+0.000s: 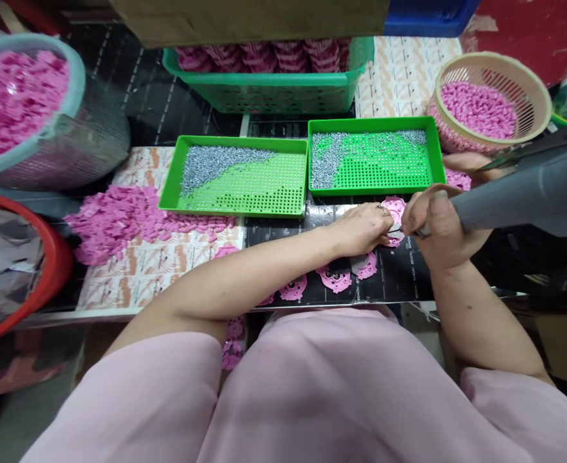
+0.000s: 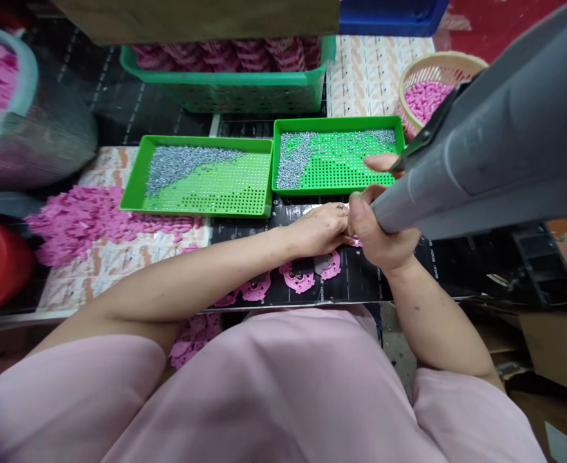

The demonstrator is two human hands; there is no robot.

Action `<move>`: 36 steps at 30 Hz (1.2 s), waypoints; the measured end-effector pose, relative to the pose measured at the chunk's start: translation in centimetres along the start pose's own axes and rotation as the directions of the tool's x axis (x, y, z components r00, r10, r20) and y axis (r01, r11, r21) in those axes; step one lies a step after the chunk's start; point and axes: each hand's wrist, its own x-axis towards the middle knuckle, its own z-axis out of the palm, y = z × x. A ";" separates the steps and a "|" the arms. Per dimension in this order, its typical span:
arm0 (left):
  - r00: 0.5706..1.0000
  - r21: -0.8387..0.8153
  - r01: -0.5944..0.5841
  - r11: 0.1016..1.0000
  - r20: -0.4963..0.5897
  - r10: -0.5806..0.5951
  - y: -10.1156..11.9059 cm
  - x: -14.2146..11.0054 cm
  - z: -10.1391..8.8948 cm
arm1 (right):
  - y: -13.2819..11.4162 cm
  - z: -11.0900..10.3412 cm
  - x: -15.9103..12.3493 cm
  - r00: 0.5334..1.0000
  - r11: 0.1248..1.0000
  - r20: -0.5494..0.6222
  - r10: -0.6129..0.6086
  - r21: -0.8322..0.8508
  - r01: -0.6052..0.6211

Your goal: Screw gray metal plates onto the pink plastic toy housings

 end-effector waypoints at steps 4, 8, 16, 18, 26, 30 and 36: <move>0.999 -0.093 -0.009 0.996 -0.048 0.005 0.0 -0.2 -0.1 | -2.4 0.6 1.3 0.986 0.974 -0.053 -0.157 0.158 0.163; 0.980 -0.194 -0.016 0.981 -0.197 -0.023 0.2 -0.5 0.1 | -3.7 0.7 1.8 0.977 0.960 -0.013 -0.211 0.187 0.210; 0.962 -0.203 -0.001 0.979 -0.268 -0.054 0.5 -1.0 0.2 | -3.7 0.8 1.1 0.986 0.960 -0.020 -0.166 0.225 0.167; 0.963 -0.201 0.005 0.980 -0.264 -0.059 0.5 -1.2 0.2 | -3.7 1.0 1.2 0.985 0.959 -0.019 -0.172 0.224 0.172; 0.978 -0.106 0.137 0.985 -0.142 -0.151 0.0 -1.6 -0.4 | -1.0 1.7 1.5 0.970 0.992 -0.218 -0.106 0.042 0.118; 0.989 -0.023 0.132 0.991 -0.057 -0.133 0.0 -1.5 -0.6 | -0.1 1.8 1.7 0.975 0.992 -0.189 -0.117 0.021 0.123; 0.994 0.058 0.108 0.993 -0.036 -0.106 0.4 -1.3 -1.0 | 0.5 2.0 1.6 0.977 0.997 -0.197 -0.075 -0.042 0.068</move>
